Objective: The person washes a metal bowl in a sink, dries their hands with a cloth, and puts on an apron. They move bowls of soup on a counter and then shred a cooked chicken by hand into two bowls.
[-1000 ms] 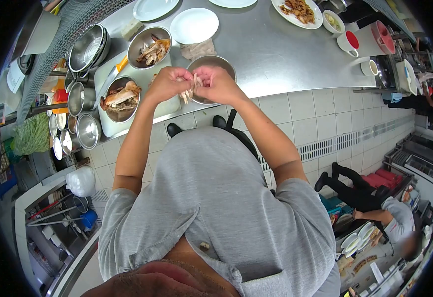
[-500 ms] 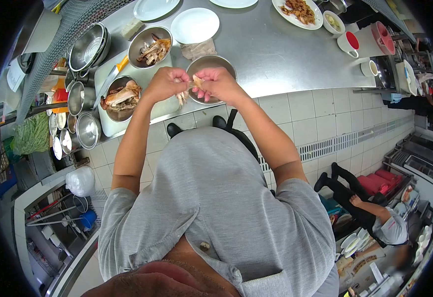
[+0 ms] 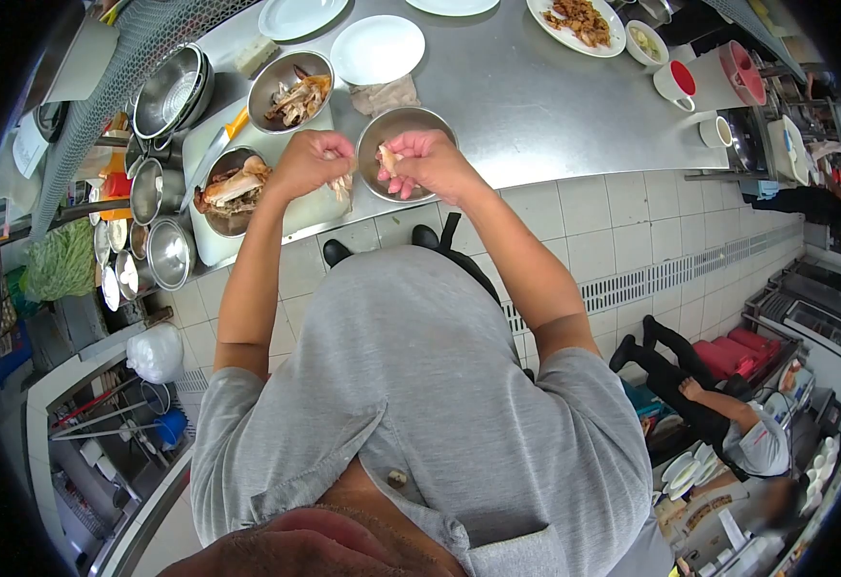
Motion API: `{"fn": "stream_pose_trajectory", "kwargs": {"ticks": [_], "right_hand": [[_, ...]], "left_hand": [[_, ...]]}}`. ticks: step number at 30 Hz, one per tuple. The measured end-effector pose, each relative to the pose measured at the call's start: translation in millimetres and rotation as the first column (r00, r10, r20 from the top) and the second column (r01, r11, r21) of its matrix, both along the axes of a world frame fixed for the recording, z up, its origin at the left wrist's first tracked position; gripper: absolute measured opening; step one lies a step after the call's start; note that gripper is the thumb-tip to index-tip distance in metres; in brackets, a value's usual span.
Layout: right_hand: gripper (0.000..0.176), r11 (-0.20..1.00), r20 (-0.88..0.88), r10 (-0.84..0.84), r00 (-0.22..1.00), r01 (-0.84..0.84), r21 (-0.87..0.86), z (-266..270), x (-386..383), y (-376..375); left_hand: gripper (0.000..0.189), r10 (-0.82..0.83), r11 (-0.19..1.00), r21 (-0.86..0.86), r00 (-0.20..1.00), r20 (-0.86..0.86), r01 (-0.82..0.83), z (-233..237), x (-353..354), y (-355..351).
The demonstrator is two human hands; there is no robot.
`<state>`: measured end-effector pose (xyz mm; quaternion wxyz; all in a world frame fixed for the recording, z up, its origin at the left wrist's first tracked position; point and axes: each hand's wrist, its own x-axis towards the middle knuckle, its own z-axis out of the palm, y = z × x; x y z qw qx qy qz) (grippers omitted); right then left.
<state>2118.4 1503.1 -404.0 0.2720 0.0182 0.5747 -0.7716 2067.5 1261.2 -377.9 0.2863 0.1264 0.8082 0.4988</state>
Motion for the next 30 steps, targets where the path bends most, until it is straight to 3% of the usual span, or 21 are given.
{"fn": "stream_pose_trajectory", "kwargs": {"ticks": [2, 5, 8, 11, 14, 17, 20, 26, 30], "right_hand": [[0.024, 1.0, -0.023, 0.002, 1.0, -0.001, 0.012, 0.2, -1.1, 3.0], [0.028, 0.977, -0.029, 0.009, 1.0, -0.003, 0.213, 10.1, -2.1, 7.0], [0.032, 0.831, -0.387, 0.203, 0.899, 0.052, 0.554, -4.9, -3.0, 8.1], [0.033, 0.673, -0.31, 0.253, 0.916, 0.063, 0.737, 8.5, -6.4, 8.0], [0.029, 0.709, -0.431, 0.102, 0.896, 0.239, 0.663, 16.5, -6.9, -1.2], [0.031, 0.921, -0.345, -0.033, 0.938, 0.163, 0.353, 12.2, -13.4, -16.5], [0.033, 0.988, -0.178, -0.101, 0.979, 0.12, 0.099, 39.3, -16.5, -45.2], [0.024, 0.997, -0.071, -0.013, 0.997, 0.008, -0.076, 25.4, -30.9, -70.9], [0.019, 0.999, -0.094, 0.042, 0.995, -0.045, -0.031, 19.4, -34.4, -78.0]], "left_hand": [[0.012, 0.014, 1.0, -0.024, 0.998, -0.056, -0.015, 2.6, -1.7, -4.0], [0.012, 0.077, 0.996, -0.045, 0.997, -0.028, -0.078, 9.1, -6.4, -12.1], [0.013, 0.121, 0.993, 0.019, 0.992, -0.025, -0.12, 6.9, -10.9, -26.3], [0.017, 0.148, 0.987, 0.076, 0.988, -0.054, -0.144, 5.5, -13.9, -37.3], [0.02, 0.181, 0.978, 0.116, 0.981, -0.074, -0.172, 5.8, -12.4, -40.4], [0.02, 0.179, 0.973, 0.161, 0.982, -0.064, -0.167, 4.7, -10.0, -40.9], [0.021, 0.155, 0.973, 0.183, 0.985, -0.07, -0.14, -3.7, -8.6, -36.1], [0.016, 0.22, 0.955, 0.192, 0.974, 0.045, -0.225, 12.3, 2.5, -39.5], [0.022, 0.27, 0.916, 0.279, 0.957, 0.104, -0.289, 11.4, 8.1, -48.1]]}}
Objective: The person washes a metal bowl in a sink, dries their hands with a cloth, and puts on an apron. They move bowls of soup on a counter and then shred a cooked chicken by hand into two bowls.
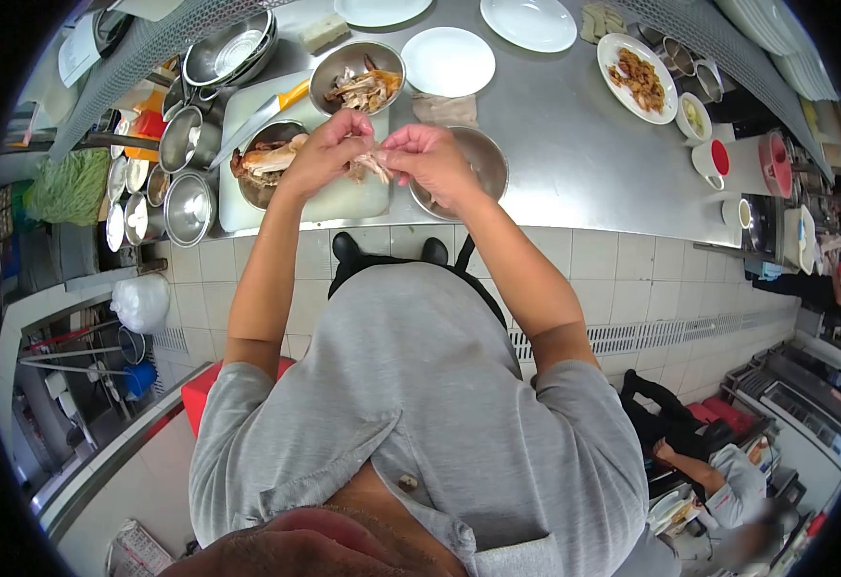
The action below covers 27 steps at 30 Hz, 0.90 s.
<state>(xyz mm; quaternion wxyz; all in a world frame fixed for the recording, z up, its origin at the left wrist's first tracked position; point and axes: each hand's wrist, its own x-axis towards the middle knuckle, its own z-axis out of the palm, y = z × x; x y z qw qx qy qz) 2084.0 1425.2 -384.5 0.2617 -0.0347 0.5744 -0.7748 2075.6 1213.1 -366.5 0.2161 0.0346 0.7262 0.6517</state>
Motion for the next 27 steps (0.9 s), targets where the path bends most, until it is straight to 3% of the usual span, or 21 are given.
{"fn": "stream_pose_trajectory", "kwargs": {"ticks": [8, 11, 17, 23, 27], "right_hand": [[0.01, 0.995, -0.095, 0.031, 0.995, -0.022, 0.099, 1.6, 0.9, -17.2], [0.008, 0.999, -0.053, 0.046, 0.998, -0.046, -0.002, 1.9, 0.8, -19.1], [0.007, 0.993, -0.016, 0.116, 0.993, -0.116, 0.001, 2.3, -5.7, -17.4], [0.011, 0.981, -0.181, 0.082, 0.98, -0.047, 0.19, 5.3, -2.1, -23.5], [0.012, 0.979, -0.201, 0.023, 0.979, 0.02, 0.205, 3.4, 1.4, -26.8]], "left_hand": [[0.033, 0.042, 0.988, 0.151, 0.999, -0.002, -0.041, -9.9, 7.6, -16.9], [0.035, 0.035, 0.979, 0.198, 0.997, 0.074, -0.049, -5.6, 8.5, -21.5], [0.047, 0.043, 0.945, 0.321, 0.996, 0.074, -0.065, -13.9, 6.9, -23.0], [0.044, 0.095, 0.932, 0.34, 0.989, 0.112, -0.128, -22.9, 9.3, -16.9], [0.043, 0.108, 0.921, 0.36, 0.985, 0.137, -0.151, -28.3, 8.6, -17.1]]}}
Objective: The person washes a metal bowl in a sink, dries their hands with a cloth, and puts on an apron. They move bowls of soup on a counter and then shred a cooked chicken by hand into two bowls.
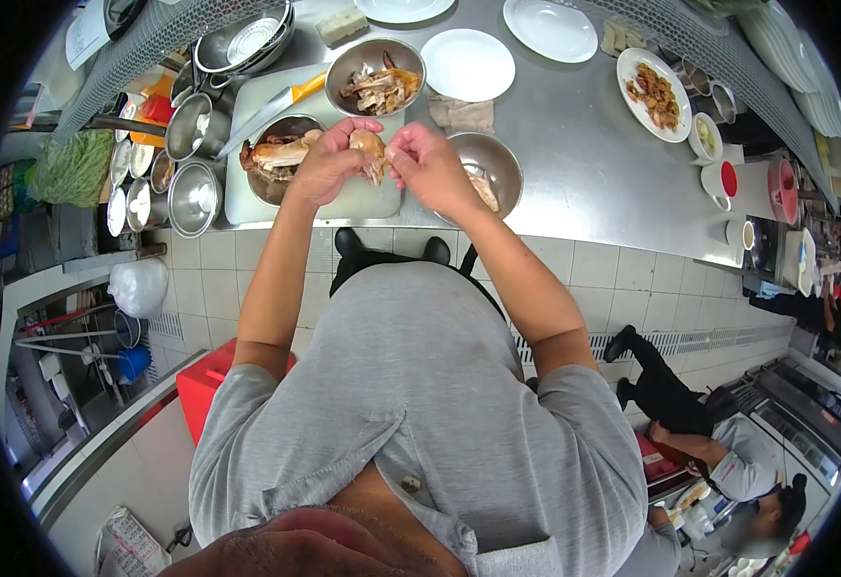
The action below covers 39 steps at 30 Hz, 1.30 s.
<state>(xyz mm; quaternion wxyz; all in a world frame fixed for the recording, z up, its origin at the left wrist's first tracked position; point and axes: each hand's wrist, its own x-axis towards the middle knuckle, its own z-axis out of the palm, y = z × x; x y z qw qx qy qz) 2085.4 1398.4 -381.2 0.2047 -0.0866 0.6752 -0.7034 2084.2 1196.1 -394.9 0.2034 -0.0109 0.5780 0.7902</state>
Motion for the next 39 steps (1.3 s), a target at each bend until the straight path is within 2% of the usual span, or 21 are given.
{"fn": "stream_pose_trajectory", "kwargs": {"ticks": [2, 5, 8, 11, 17, 23, 29, 32, 34, 37, 39], "right_hand": [[0.012, 0.998, -0.006, -0.052, 0.999, 0.052, 0.026, -2.1, -0.9, 0.2], [0.014, 0.995, 0.033, -0.061, 0.998, 0.063, -0.076, 3.8, 0.4, 0.8], [0.016, 0.999, -0.077, -0.037, 0.996, 0.035, -0.033, 2.0, 2.5, -0.3], [0.016, 0.998, -0.089, 0.002, 0.996, -0.008, -0.062, -7.6, 0.9, -0.9], [0.012, 0.999, -0.006, 0.038, 0.999, -0.038, -0.01, -3.1, 2.2, 0.2], [0.01, 0.99, -0.1, -0.122, 0.987, 0.129, 0.062, -6.7, 0.5, 0.4], [0.016, 0.996, 0.064, -0.058, 0.996, 0.062, -0.057, 3.0, -0.2, 2.7], [0.016, 0.996, 0.041, -0.054, 0.998, 0.056, -0.062, 2.2, 0.9, -0.3], [0.014, 0.998, -0.069, -0.052, 0.996, 0.054, 0.021, -7.0, 0.3, -0.3], [0.012, 0.985, -0.199, -0.02, 0.98, 0.054, 0.167, -2.3, 3.0, -1.8], [0.011, 0.968, -0.247, -0.006, 0.969, 0.067, 0.242, 0.6, 4.3, -1.8]], "left_hand": [[0.042, -0.005, 1.0, -0.026, 1.0, -0.001, 0.005, -0.3, -0.5, -0.6], [0.041, -0.016, 0.997, -0.076, 1.0, -0.018, 0.015, 3.4, 0.2, -0.8], [0.04, -0.001, 0.998, -0.07, 0.999, -0.05, -0.002, 2.9, 0.9, 1.5], [0.04, -0.006, 0.997, -0.071, 0.998, -0.062, 0.002, 2.2, 0.5, 2.3], [0.037, -0.052, 0.991, -0.127, 0.992, -0.118, 0.037, -1.2, 1.3, -0.5], [0.038, -0.013, 0.99, -0.144, 0.991, -0.134, -0.006, 1.3, 3.6, -6.0], [0.036, -0.043, 0.989, -0.144, 0.996, -0.084, 0.031, 0.0, 2.5, -7.8], [0.034, -0.056, 0.984, -0.173, 0.995, -0.081, 0.041, 0.5, 3.4, -2.8], [0.034, -0.053, 0.978, -0.209, 0.993, -0.107, 0.03, -0.2, 5.0, 1.8], [0.034, -0.089, 0.936, -0.35, 0.983, -0.161, 0.028, 2.6, 6.9, 3.3], [0.033, -0.068, 0.939, -0.345, 0.984, -0.167, 0.006, 6.0, 8.8, 4.8]]}}
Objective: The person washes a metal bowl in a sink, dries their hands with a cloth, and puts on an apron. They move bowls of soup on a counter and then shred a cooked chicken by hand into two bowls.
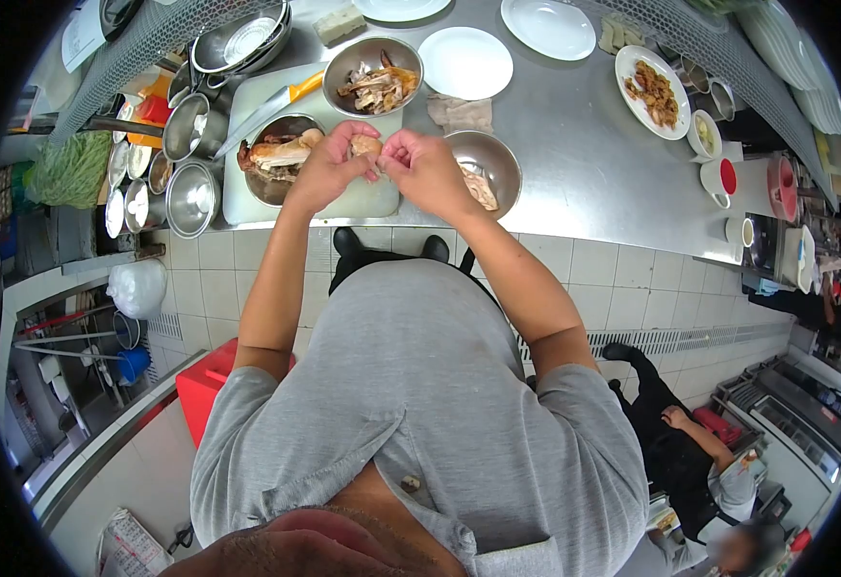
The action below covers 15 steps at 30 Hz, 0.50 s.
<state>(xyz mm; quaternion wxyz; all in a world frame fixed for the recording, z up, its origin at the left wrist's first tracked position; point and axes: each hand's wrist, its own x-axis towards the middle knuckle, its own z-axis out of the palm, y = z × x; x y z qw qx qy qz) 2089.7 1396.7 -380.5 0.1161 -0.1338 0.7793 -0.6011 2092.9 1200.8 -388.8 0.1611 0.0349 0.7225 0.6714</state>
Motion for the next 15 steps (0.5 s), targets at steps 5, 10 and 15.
{"fn": "stream_pose_trajectory", "kwargs": {"ticks": [5, 10, 15], "right_hand": [[0.014, 0.991, -0.024, -0.136, 0.99, 0.136, 0.013, -17.3, -3.3, 0.7], [0.016, 0.989, 0.119, -0.009, 0.993, 0.027, -0.146, -9.2, 1.9, 1.5], [0.015, 0.996, -0.192, -0.068, 0.979, 0.078, 0.047, -0.3, 7.7, -9.6]], "left_hand": [[0.033, 0.028, 0.999, 0.021, 1.0, -0.001, -0.028, 2.8, 3.9, -6.2], [0.034, 0.057, 0.986, 0.153, 0.998, 0.033, -0.061, -3.1, 6.3, -11.8], [0.035, 0.045, 0.999, 0.015, 0.998, -0.04, -0.044, -2.4, 10.5, -8.6]]}}
